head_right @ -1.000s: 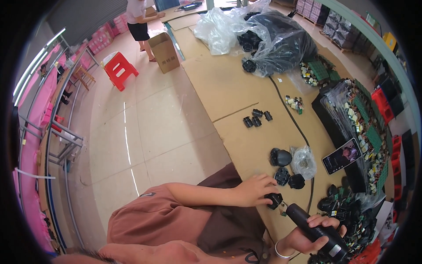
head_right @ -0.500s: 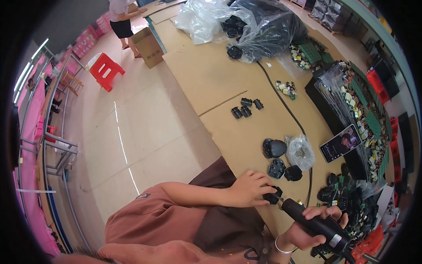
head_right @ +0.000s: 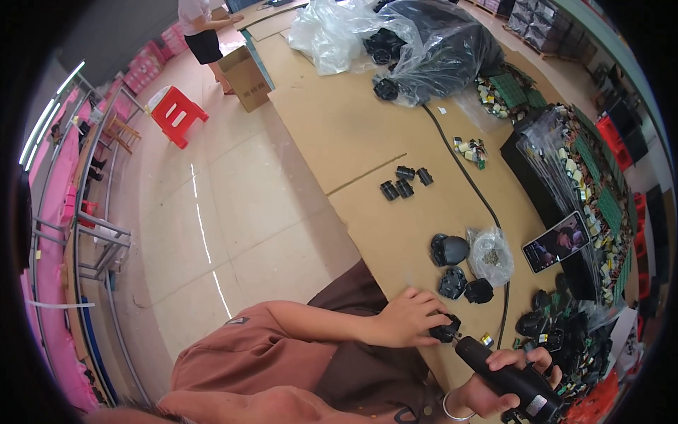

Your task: The person assembles electronic components, including circuit boards and batteries, into plastic shells using an electric screwdriver to secure them with screws.

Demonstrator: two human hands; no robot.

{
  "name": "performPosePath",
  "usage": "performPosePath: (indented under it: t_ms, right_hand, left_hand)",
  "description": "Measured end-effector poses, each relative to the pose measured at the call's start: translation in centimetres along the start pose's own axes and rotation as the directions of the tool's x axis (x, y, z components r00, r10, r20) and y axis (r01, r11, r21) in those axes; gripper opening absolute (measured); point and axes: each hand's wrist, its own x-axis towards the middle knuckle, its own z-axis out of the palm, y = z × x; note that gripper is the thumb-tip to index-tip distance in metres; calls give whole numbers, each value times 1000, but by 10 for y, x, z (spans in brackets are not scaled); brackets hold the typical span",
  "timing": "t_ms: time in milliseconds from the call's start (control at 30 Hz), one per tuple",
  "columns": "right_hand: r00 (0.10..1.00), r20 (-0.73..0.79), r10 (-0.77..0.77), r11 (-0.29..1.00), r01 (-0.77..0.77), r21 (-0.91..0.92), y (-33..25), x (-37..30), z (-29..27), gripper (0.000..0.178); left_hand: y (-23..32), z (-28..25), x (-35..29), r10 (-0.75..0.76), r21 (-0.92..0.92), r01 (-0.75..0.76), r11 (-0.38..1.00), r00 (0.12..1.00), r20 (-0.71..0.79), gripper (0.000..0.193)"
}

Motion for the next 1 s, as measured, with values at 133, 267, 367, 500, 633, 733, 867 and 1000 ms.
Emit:
performPosePath:
  t_ms: [133, 267, 367, 500, 633, 733, 867, 1000]
  right_hand:
    - [1000, -10, 0, 1000, 0, -4, 0, -4, 3, 71]
    - [1000, 11, 5, 1000, -5, 0, -1, -6, 2, 69]
    - [1000, -1, 10, 999, -10, -37, -3, -5, 0, 66]
    - [1000, -2, 18, 997, -18, -69, -1, -5, 3, 63]
    - [1000, -2, 17, 998, -17, -63, -1, -5, 5, 58]
    - [1000, -3, 29, 998, -29, -52, -3, -4, 7, 54]
    - [989, -58, 134, 991, -136, -22, -5, -4, 6, 49]
    - [984, -102, 146, 988, -150, -35, -9, -4, 8, 44]
  left_hand:
    - [1, -1, 0, -2, 17, 2, 1000, 1000, -1, 45]
    - [1, 0, 1, -12, 9, 13, 1000, 1000, -16, 48]
    - [3, -3, 2, 2, 3, -2, 1000, 1000, -3, 49]
    - [1, -3, 0, 19, 26, -19, 999, 1000, -19, 48]
    - [1, -3, -1, 26, 38, -25, 999, 1000, -18, 46]
    - [2, -5, 0, 36, 38, -35, 999, 999, -23, 45]
    - [1, -1, -2, 37, 36, -37, 999, 999, -12, 45]
    - [2, 0, -1, 42, -17, -42, 999, 999, 6, 45]
